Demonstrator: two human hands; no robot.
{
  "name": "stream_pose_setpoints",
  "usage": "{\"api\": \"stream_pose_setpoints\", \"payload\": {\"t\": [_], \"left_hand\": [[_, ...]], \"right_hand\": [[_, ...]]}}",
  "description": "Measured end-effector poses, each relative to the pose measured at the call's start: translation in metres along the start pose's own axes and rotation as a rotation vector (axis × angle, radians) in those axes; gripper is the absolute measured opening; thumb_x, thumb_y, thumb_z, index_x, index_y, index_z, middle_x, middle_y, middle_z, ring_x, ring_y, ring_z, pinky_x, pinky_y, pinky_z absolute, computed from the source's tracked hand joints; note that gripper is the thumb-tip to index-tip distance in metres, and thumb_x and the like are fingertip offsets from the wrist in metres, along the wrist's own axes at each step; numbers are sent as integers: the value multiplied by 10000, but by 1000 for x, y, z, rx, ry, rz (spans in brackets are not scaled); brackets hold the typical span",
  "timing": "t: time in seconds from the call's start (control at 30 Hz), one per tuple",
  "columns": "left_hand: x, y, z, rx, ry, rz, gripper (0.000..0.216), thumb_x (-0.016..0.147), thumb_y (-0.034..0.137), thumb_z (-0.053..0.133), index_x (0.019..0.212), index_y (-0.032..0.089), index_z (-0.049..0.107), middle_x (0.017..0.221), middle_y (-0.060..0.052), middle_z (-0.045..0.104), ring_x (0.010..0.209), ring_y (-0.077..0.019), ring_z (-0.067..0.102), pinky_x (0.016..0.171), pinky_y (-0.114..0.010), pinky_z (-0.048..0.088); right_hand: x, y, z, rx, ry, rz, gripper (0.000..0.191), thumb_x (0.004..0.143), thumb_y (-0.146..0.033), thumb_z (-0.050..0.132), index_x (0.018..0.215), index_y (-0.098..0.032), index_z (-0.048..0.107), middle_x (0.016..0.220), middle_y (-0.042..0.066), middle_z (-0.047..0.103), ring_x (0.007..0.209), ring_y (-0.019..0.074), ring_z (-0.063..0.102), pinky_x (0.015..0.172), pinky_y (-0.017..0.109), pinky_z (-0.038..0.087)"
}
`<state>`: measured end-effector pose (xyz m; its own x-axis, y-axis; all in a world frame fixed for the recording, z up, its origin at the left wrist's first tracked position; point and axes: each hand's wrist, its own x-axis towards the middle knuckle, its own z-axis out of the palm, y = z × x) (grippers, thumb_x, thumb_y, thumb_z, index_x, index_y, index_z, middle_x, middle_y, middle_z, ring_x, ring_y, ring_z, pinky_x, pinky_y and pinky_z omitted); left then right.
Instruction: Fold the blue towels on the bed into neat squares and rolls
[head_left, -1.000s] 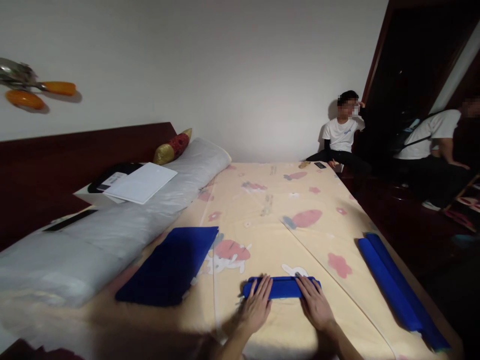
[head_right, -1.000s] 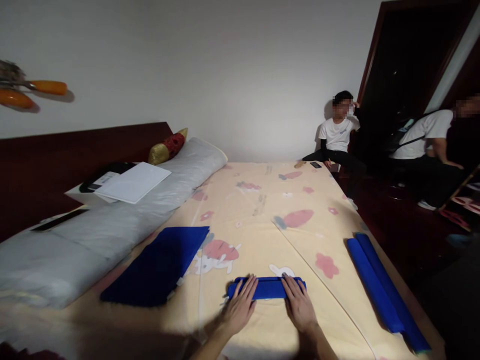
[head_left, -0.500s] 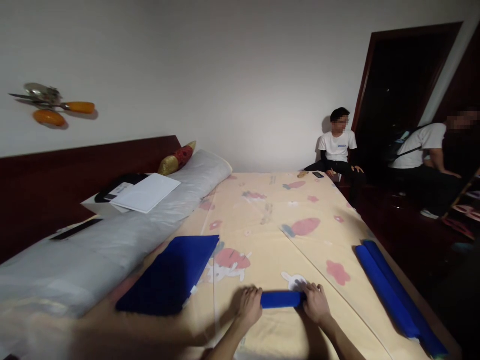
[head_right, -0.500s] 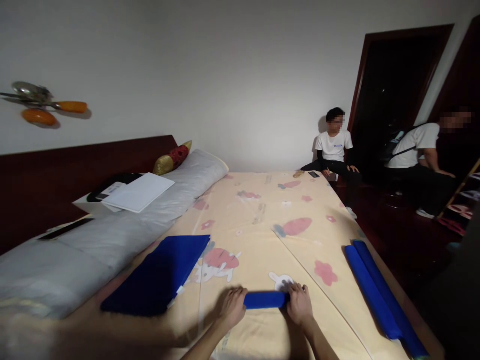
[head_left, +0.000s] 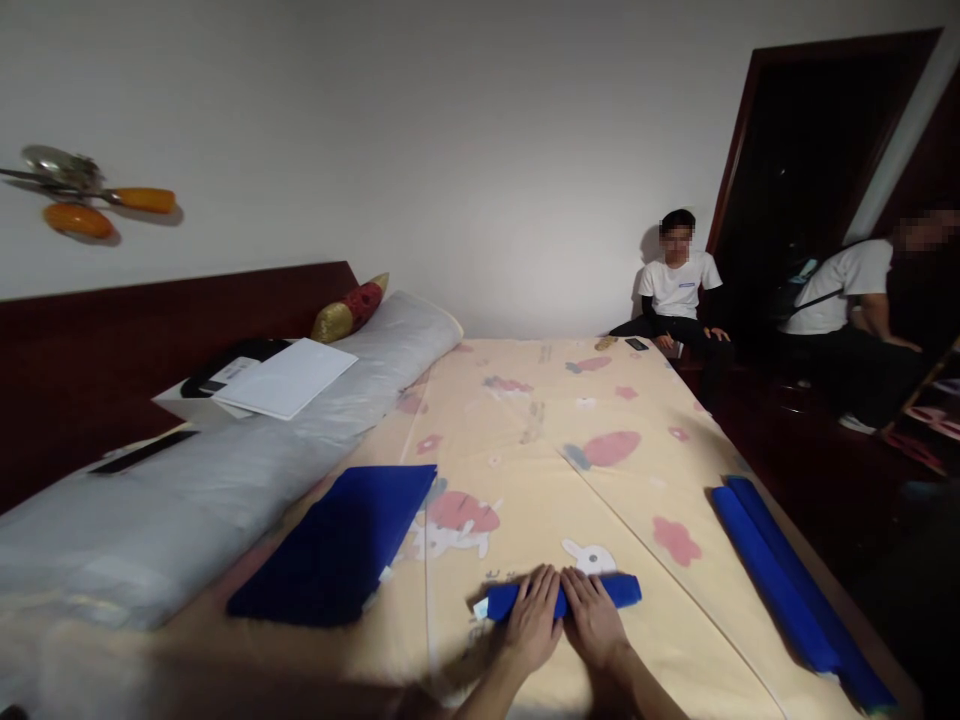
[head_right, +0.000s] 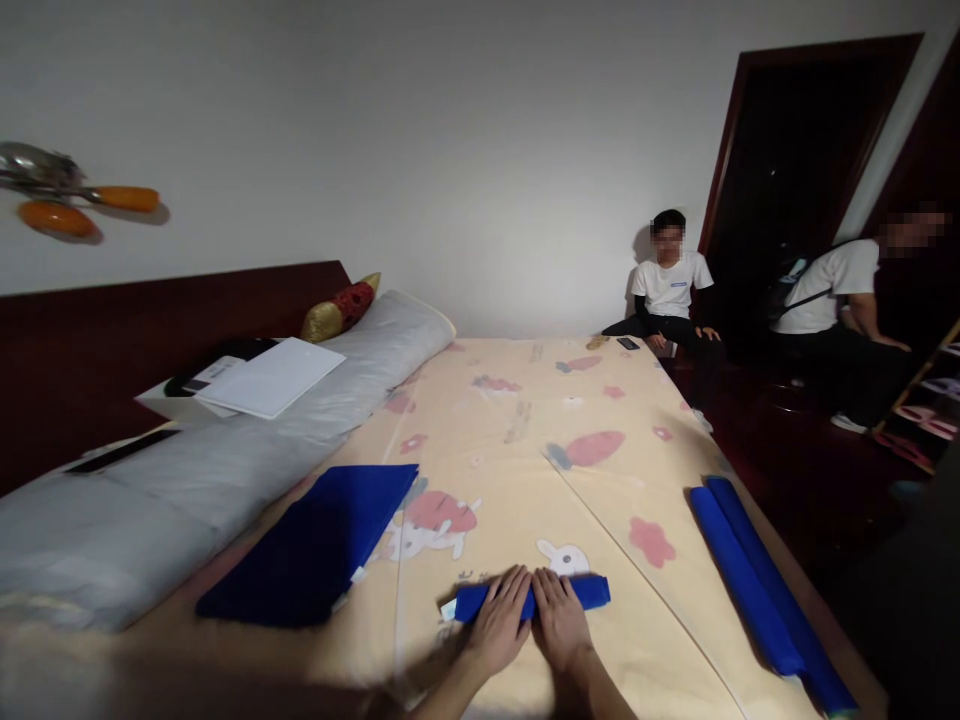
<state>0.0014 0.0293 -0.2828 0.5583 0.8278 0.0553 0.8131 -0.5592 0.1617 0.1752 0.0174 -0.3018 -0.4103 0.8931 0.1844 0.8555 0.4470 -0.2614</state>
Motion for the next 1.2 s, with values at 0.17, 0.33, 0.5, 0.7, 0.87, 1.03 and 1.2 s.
{"api": "stream_pose_setpoints", "payload": {"t": [0.17, 0.33, 0.5, 0.7, 0.87, 1.03, 1.2], "left_hand": [[-2, 3, -3, 4, 28, -9, 678, 879, 378, 450, 1503, 174, 279, 1540, -98, 349, 1428, -284, 275, 1173, -485, 218], [-1, -1, -5, 34, 20, 17, 650, 911, 412, 430, 1504, 195, 276, 1542, -76, 351, 1422, -259, 295, 1168, -446, 230], [-17, -35, -22, 138, -44, 2, 656, 895, 394, 491, 1495, 208, 303, 1529, -89, 370, 1411, -286, 314, 1140, -475, 269], [-47, -63, -33, 206, 59, -6, 702, 899, 385, 513, 1521, 270, 208, 1554, -38, 329, 1416, -241, 309, 1130, -400, 288], [-45, -67, -33, 186, 9, 1, 698, 887, 391, 538, 1506, 236, 256, 1549, -64, 340, 1409, -244, 323, 1134, -401, 280], [-41, -76, -43, 157, -62, -83, 542, 860, 261, 575, 1387, 253, 450, 1477, -78, 456, 1380, -273, 362, 1128, -467, 261], [-40, -77, -61, -18, -20, -179, 529, 765, 151, 606, 1279, 254, 531, 1323, -78, 578, 1299, -277, 450, 1118, -462, 263]], "right_hand": [[-4, 5, 5, -49, 30, -53, 734, 737, -193, 488, 1459, -136, 370, 1489, 100, 417, 1366, 267, 378, 1134, 429, 282], [-3, 7, -2, -33, 31, -78, 695, 799, -229, 457, 1477, -137, 334, 1502, 98, 396, 1367, 258, 377, 1126, 421, 289], [-21, 44, -21, -47, 37, -127, 720, 856, -270, 444, 1524, -183, 192, 1542, 78, 316, 1388, 266, 344, 1114, 452, 294], [-44, 80, -25, -9, 103, -122, 663, 930, -331, 388, 1531, -195, 143, 1536, 89, 334, 1397, 234, 333, 1116, 426, 286], [-35, 76, -40, 104, -35, -16, 678, 853, -386, 447, 1490, -199, 313, 1500, 133, 395, 1359, 292, 388, 1088, 476, 305], [-32, 66, -87, 192, -120, 153, 641, 735, -277, 494, 1370, -193, 492, 1385, 152, 528, 1281, 320, 467, 1056, 471, 321], [-20, 58, -153, 267, -108, 114, 454, 688, -242, 530, 1134, -226, 616, 1049, 66, 692, 969, 249, 635, 857, 338, 446]]}}
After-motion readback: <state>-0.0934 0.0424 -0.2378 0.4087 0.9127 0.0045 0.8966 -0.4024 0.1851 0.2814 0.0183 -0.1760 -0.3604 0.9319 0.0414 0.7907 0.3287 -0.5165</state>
